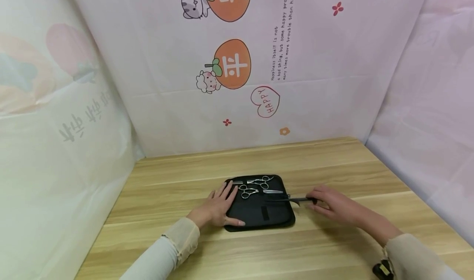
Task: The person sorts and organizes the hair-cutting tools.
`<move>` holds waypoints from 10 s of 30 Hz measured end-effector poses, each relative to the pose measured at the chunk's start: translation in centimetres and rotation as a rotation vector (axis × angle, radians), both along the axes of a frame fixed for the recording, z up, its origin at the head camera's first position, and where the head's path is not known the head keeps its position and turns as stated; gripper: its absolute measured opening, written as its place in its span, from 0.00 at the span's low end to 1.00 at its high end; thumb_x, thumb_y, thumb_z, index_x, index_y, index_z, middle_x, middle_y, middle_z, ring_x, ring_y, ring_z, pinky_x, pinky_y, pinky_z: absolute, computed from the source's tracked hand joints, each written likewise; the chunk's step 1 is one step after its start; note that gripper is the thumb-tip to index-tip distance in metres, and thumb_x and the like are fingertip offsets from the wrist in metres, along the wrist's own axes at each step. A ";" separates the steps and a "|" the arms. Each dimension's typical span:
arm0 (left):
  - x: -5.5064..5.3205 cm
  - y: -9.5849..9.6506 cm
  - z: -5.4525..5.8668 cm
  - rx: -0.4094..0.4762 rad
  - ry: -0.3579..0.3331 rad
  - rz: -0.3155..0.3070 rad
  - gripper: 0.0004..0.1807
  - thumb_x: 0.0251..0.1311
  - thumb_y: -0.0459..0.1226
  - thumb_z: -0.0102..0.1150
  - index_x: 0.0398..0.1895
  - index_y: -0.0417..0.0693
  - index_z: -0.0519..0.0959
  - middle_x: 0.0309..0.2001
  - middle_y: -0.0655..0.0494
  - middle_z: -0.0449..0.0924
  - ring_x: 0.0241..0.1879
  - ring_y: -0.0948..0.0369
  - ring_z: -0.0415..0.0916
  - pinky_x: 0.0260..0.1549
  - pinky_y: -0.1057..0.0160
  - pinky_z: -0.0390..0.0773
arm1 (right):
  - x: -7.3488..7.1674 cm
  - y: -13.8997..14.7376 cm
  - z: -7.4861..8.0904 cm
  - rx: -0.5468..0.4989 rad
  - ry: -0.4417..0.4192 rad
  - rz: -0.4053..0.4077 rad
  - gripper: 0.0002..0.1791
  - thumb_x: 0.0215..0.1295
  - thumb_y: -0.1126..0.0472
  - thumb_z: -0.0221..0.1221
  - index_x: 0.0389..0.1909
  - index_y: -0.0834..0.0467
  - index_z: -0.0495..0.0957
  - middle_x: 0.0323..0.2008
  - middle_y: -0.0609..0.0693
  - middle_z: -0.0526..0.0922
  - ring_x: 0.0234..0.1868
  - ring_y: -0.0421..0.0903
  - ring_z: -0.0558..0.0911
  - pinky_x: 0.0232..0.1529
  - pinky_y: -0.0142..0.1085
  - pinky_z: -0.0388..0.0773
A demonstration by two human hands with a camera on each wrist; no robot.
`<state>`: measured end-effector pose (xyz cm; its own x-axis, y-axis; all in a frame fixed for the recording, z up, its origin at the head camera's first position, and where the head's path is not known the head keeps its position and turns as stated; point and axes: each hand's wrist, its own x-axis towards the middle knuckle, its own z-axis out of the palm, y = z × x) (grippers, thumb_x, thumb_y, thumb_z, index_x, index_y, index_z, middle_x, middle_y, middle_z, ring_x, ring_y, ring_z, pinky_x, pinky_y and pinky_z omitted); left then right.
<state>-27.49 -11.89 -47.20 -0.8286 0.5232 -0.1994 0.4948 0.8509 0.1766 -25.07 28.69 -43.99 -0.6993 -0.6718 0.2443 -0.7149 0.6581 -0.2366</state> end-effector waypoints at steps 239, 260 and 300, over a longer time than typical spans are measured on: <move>-1.1 0.5 1.0 -0.132 -0.025 0.022 0.66 0.55 0.77 0.52 0.84 0.49 0.40 0.83 0.45 0.32 0.82 0.46 0.34 0.75 0.39 0.48 | -2.1 -6.4 -0.1 0.189 0.011 0.012 0.12 0.64 0.53 0.71 0.44 0.55 0.90 0.33 0.47 0.85 0.33 0.44 0.85 0.30 0.38 0.79; -0.9 0.6 1.0 -0.147 -0.034 0.027 0.66 0.54 0.78 0.51 0.84 0.51 0.39 0.83 0.47 0.30 0.82 0.47 0.32 0.75 0.39 0.47 | -2.4 -7.4 -0.7 0.164 -0.014 0.049 0.14 0.64 0.54 0.71 0.46 0.57 0.90 0.34 0.46 0.83 0.30 0.39 0.81 0.27 0.34 0.74; -1.4 0.6 0.2 -0.159 -0.023 0.025 0.66 0.56 0.76 0.52 0.84 0.50 0.36 0.83 0.46 0.27 0.82 0.47 0.31 0.76 0.40 0.45 | -3.2 -7.3 -1.1 0.052 -0.108 0.049 0.10 0.59 0.55 0.74 0.34 0.56 0.86 0.32 0.45 0.77 0.29 0.42 0.76 0.32 0.34 0.74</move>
<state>-28.88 -11.28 -47.02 -0.8353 0.4626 -0.2971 0.4702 0.8811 0.0500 -28.31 21.41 -45.07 -0.6857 -0.7155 0.1335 -0.7187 0.6365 -0.2799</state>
